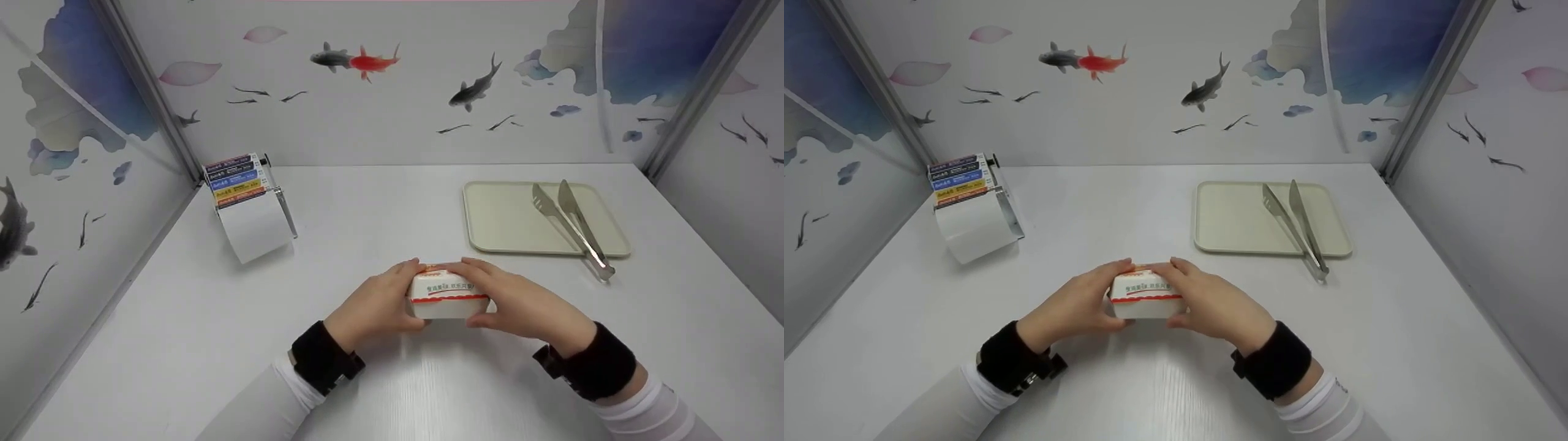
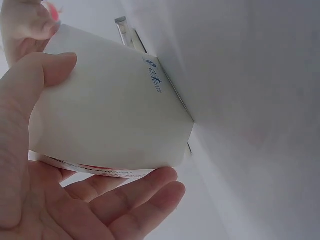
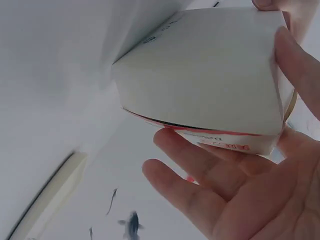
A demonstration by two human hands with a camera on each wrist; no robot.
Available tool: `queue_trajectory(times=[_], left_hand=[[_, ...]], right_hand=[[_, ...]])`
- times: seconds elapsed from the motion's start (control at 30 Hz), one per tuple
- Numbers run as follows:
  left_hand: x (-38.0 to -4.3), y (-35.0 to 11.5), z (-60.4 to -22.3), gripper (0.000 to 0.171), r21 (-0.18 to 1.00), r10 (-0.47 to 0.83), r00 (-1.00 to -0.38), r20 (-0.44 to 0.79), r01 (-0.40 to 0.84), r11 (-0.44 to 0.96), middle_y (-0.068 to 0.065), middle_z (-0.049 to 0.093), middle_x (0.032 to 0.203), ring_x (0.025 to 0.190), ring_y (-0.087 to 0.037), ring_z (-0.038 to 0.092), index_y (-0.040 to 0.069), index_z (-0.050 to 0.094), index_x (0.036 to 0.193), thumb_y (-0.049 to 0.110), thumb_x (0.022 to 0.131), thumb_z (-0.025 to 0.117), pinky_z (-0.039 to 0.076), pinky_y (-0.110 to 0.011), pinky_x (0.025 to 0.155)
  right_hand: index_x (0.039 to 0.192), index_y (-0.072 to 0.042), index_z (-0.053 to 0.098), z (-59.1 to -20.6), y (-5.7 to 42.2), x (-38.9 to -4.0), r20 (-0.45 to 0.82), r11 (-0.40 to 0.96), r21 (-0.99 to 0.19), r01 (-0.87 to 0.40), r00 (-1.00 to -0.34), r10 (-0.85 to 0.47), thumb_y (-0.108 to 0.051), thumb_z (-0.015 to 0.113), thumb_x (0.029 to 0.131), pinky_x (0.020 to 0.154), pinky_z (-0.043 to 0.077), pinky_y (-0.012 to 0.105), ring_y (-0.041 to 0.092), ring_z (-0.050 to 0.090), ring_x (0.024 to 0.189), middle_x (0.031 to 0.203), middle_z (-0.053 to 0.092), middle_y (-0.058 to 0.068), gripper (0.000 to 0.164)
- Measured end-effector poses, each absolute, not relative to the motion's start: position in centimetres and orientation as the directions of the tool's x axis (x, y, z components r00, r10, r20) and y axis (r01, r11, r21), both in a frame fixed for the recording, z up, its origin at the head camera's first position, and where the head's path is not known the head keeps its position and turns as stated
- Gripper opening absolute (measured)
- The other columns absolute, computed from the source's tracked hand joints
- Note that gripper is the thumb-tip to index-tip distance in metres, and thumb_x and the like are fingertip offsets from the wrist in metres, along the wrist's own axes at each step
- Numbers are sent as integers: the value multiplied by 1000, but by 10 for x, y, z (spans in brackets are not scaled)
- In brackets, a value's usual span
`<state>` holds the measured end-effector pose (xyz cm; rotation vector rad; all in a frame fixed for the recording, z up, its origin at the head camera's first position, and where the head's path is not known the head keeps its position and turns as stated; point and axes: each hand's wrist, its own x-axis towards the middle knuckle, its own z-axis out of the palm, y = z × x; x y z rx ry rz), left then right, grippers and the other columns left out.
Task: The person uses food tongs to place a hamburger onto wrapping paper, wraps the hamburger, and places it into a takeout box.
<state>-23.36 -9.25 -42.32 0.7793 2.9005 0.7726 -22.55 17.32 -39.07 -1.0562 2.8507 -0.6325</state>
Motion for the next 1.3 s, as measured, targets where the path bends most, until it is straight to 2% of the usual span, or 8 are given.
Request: queue_trajectory(times=[0.23, 0.47, 0.63, 0.83, 0.9, 1.0, 1.17, 1.3], left_hand=[[-234, -92, -422, 90, 497, 468, -881, 73, 439, 749, -13, 48, 163, 135, -31, 63, 13, 38, 159, 28, 84, 85, 53, -44, 114], [-233, -92, -420, 95, 588, 442, -897, 3, 359, 725, -10, 29, 175, 147, -37, 53, 22, 33, 164, 42, 87, 85, 47, -50, 120], [-235, -96, -417, 87, 616, 423, -905, -36, 313, 723, -7, 24, 177, 159, -34, 36, 20, 31, 167, 54, 97, 71, 37, -52, 127], [-239, -99, -419, 68, 625, 469, -882, -46, 341, 702, -4, 22, 178, 163, -28, 29, 16, 39, 163, 41, 105, 64, 34, -49, 130], [-240, -100, -420, 66, 605, 480, -876, -47, 358, 711, -3, 23, 178, 162, -27, 30, 16, 43, 162, 38, 104, 67, 35, -47, 129], [-239, -99, -418, 66, 571, 481, -876, -47, 371, 732, -3, 26, 177, 160, -29, 36, 17, 47, 160, 36, 101, 71, 38, -46, 127], [-235, -96, -415, 60, 502, 477, -878, -41, 395, 769, -11, 29, 174, 143, -32, 57, 17, 49, 158, 36, 104, 66, 50, -45, 118], [-233, -94, -414, 54, 447, 474, -880, -25, 414, 793, -14, 33, 171, 136, -33, 63, 16, 52, 156, 37, 107, 61, 52, -46, 116]], right_hand=[[155, -15, 48, -398, 166, -224, 246, 685, -182, -705, -707, -663, -15, 91, 81, 86, 63, 45, 32, 75, 96, 144, 64, 17, 85], [150, -11, 52, -408, 166, -232, 304, 679, -105, -726, -674, -673, -13, 92, 80, 78, 64, 45, 35, 76, 85, 148, 61, 22, 81], [154, -10, 46, -414, 163, -234, 264, 682, -151, -716, -694, -670, -8, 88, 83, 81, 64, 46, 36, 77, 92, 153, 54, 28, 82], [158, -13, 48, -416, 163, -235, 124, 669, -284, -687, -718, -685, -25, 73, 100, 96, 60, 55, 44, 73, 115, 164, 42, 28, 64], [158, -14, 49, -416, 162, -237, 87, 675, -346, -652, -738, -669, -33, 63, 106, 103, 56, 59, 48, 66, 127, 167, 39, 26, 57], [161, -16, 44, -415, 162, -241, 28, 706, -435, -559, -792, -610, -38, 57, 109, 112, 48, 64, 50, 56, 140, 172, 29, 25, 58], [166, -13, 34, -412, 165, -244, -49, 753, -468, -463, -837, -545, -43, 60, 106, 120, 40, 64, 47, 46, 150, 176, 20, 20, 72], [165, -9, 32, -410, 166, -247, -68, 758, -456, -466, -831, -552, -45, 60, 105, 122, 37, 63, 46, 39, 154, 176, 21, 18, 75]])
